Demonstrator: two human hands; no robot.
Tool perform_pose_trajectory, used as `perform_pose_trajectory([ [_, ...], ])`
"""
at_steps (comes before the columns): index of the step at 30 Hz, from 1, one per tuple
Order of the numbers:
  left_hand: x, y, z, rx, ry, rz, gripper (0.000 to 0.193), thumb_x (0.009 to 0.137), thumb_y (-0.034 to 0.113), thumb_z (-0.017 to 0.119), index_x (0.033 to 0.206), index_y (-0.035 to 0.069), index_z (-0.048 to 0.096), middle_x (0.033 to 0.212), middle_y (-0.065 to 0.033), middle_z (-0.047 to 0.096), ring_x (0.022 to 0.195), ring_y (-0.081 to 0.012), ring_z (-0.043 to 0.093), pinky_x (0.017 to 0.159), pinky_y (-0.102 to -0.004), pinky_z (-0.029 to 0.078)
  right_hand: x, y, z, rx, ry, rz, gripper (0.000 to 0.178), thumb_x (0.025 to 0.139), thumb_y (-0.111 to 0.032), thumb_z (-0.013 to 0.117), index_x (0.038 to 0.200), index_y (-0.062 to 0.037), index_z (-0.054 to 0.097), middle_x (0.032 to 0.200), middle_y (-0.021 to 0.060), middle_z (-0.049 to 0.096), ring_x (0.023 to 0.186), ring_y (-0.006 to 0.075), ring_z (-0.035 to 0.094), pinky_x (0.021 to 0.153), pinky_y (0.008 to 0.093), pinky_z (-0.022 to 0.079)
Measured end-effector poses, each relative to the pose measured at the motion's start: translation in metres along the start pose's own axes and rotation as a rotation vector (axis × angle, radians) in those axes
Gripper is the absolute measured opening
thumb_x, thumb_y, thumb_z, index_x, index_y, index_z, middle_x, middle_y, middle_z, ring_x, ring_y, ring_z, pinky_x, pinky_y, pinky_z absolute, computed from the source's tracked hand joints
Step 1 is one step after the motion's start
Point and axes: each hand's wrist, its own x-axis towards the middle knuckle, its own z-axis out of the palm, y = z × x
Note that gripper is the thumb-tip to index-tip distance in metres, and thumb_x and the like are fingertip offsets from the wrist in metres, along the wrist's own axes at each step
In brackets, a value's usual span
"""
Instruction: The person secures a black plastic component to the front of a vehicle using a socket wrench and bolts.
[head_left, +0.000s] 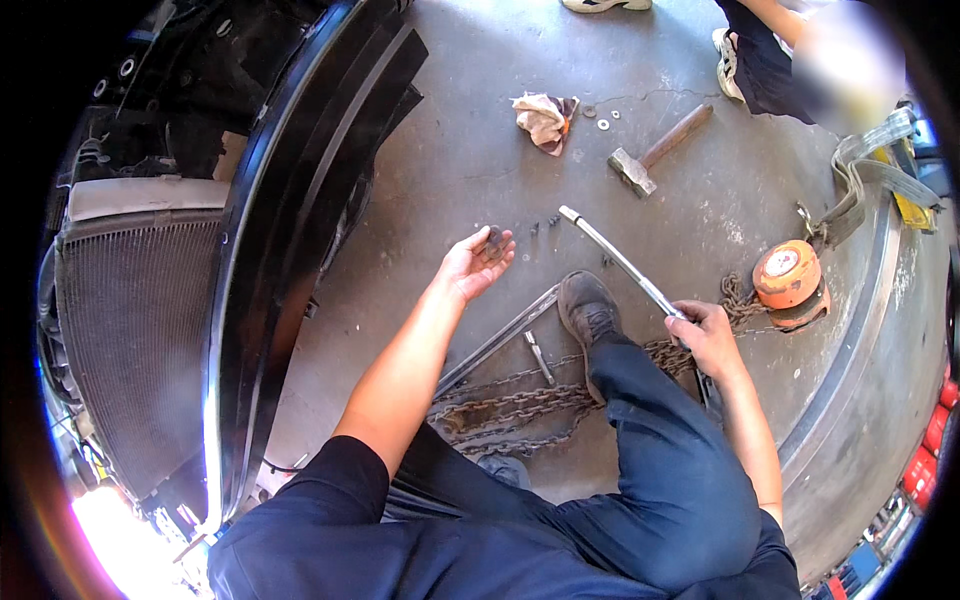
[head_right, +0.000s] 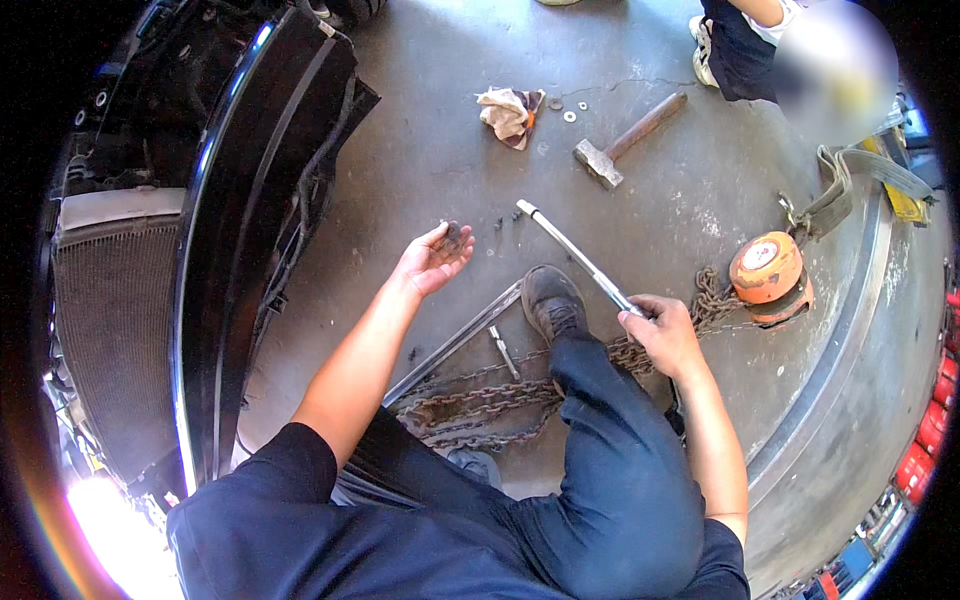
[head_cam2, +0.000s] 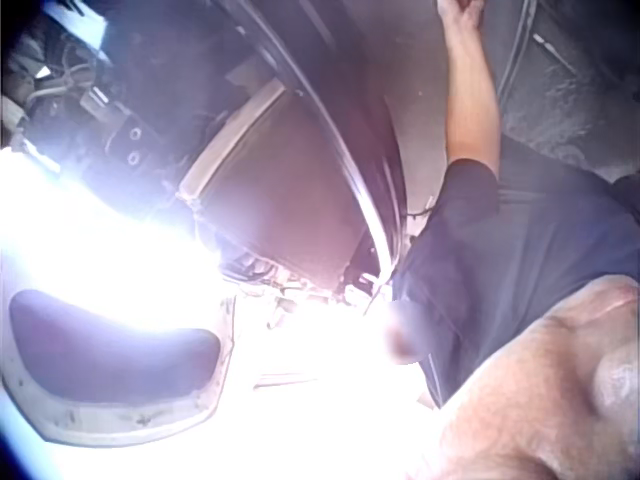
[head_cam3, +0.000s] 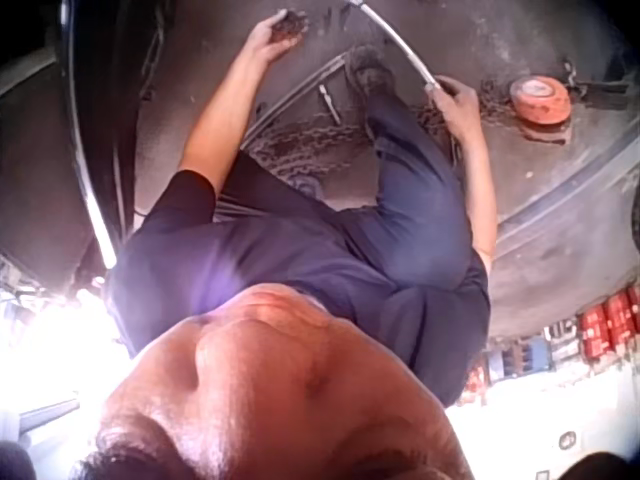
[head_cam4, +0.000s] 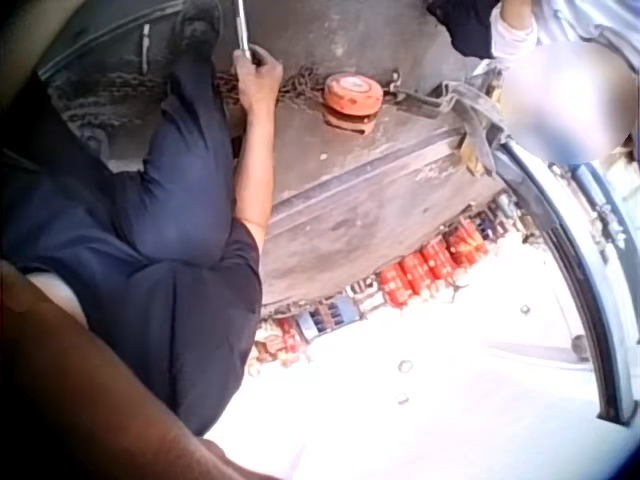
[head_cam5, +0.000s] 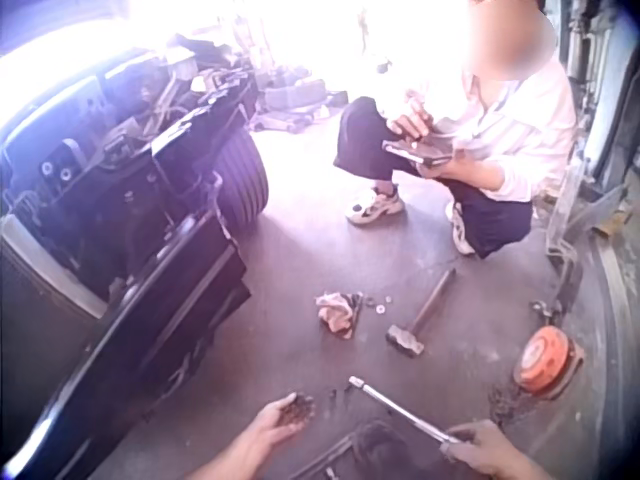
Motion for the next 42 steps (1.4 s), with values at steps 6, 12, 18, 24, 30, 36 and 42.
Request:
perform_pose_trajectory([
  [6, 0.013, -0.003, -0.002, 0.04, 0.122, 0.021, 0.021, 0.096, 0.021, 0.063, 0.102, 0.001, 0.065, 0.111, -0.0167, 0.069, 0.1, -0.0302, 0.065, 0.091, -0.0438, 0.055, 0.005, 0.007, -0.004, -0.077, 0.011, 0.016, 0.038, 0.086, -0.023, 0.068, 0.104, 0.0107, 0.067, 0.074, 0.0046, 0.063, 0.068, 0.0106, 0.056, 0.063, 0.0279, 0.046],
  [12, 0.02, -0.026, -0.02, 0.805, 0.413, 0.323, 0.024, 0.092, 0.02, 0.068, 0.106, 0.001, 0.069, 0.093, -0.0086, 0.07, 0.073, -0.0174, 0.066, 0.061, -0.0325, 0.055, 0.004, 0.001, -0.005, -0.15, 0.058, 0.024, 0.038, 0.085, -0.025, 0.068, 0.1, 0.0094, 0.069, 0.071, 0.0044, 0.062, 0.066, 0.0108, 0.055, 0.062, 0.0288, 0.045],
  [18, 0.027, -0.032, -0.022, 0.909, 0.377, 0.364, 0.026, 0.089, 0.021, 0.072, 0.103, -0.001, 0.071, 0.084, -0.0058, 0.068, 0.066, -0.0128, 0.061, 0.058, -0.0291, 0.052, 0.001, 0.01, -0.005, -0.108, 0.076, 0.027, 0.038, 0.085, -0.026, 0.067, 0.101, 0.0086, 0.069, 0.069, 0.0034, 0.061, 0.065, 0.0108, 0.054, 0.061, 0.0291, 0.044],
  [24, 0.037, -0.033, 0.007, 1.049, 0.27, 0.389, 0.028, 0.085, 0.024, 0.077, 0.1, 0.001, 0.072, 0.077, -0.0018, 0.064, 0.061, -0.0102, 0.053, 0.055, -0.0266, 0.046, 0.001, 0.016, -0.005, -0.097, 0.07, 0.058, 0.039, 0.085, -0.027, 0.067, 0.101, 0.0077, 0.069, 0.07, 0.0035, 0.06, 0.067, 0.0106, 0.053, 0.063, 0.0295, 0.045],
  [30, 0.067, -0.018, 0.01, 1.043, 0.329, 0.354, 0.023, 0.083, 0.022, 0.078, 0.093, 0.002, 0.075, 0.067, -0.0001, 0.06, 0.054, -0.0098, 0.049, 0.049, -0.0281, 0.041, 0.0, 0.032, -0.01, -0.111, 0.092, 0.004, 0.031, 0.087, -0.02, 0.067, 0.099, 0.0081, 0.068, 0.07, 0.0018, 0.06, 0.063, 0.0095, 0.055, 0.059, 0.0269, 0.044],
  [36, 0.073, -0.019, 0.008, 1.151, 0.33, 0.383, 0.021, 0.086, 0.022, 0.075, 0.093, 0.003, 0.073, 0.077, -0.0014, 0.065, 0.061, -0.0097, 0.054, 0.054, -0.0269, 0.046, -0.001, 0.032, -0.014, -0.099, 0.08, 0.069, 0.041, 0.085, -0.027, 0.068, 0.103, 0.0093, 0.068, 0.077, 0.008, 0.066, 0.074, 0.0134, 0.059, 0.071, 0.0309, 0.048],
  [42, 0.073, -0.022, 0.015, 1.206, 0.347, 0.424, 0.022, 0.085, 0.022, 0.075, 0.095, 0.002, 0.074, 0.081, -0.0033, 0.069, 0.064, -0.0103, 0.059, 0.055, -0.0268, 0.047, 0.001, 0.028, -0.019, -0.123, 0.077, 0.083, 0.041, 0.085, -0.027, 0.068, 0.103, 0.0094, 0.068, 0.077, 0.0076, 0.065, 0.073, 0.0132, 0.058, 0.07, 0.031, 0.048],
])
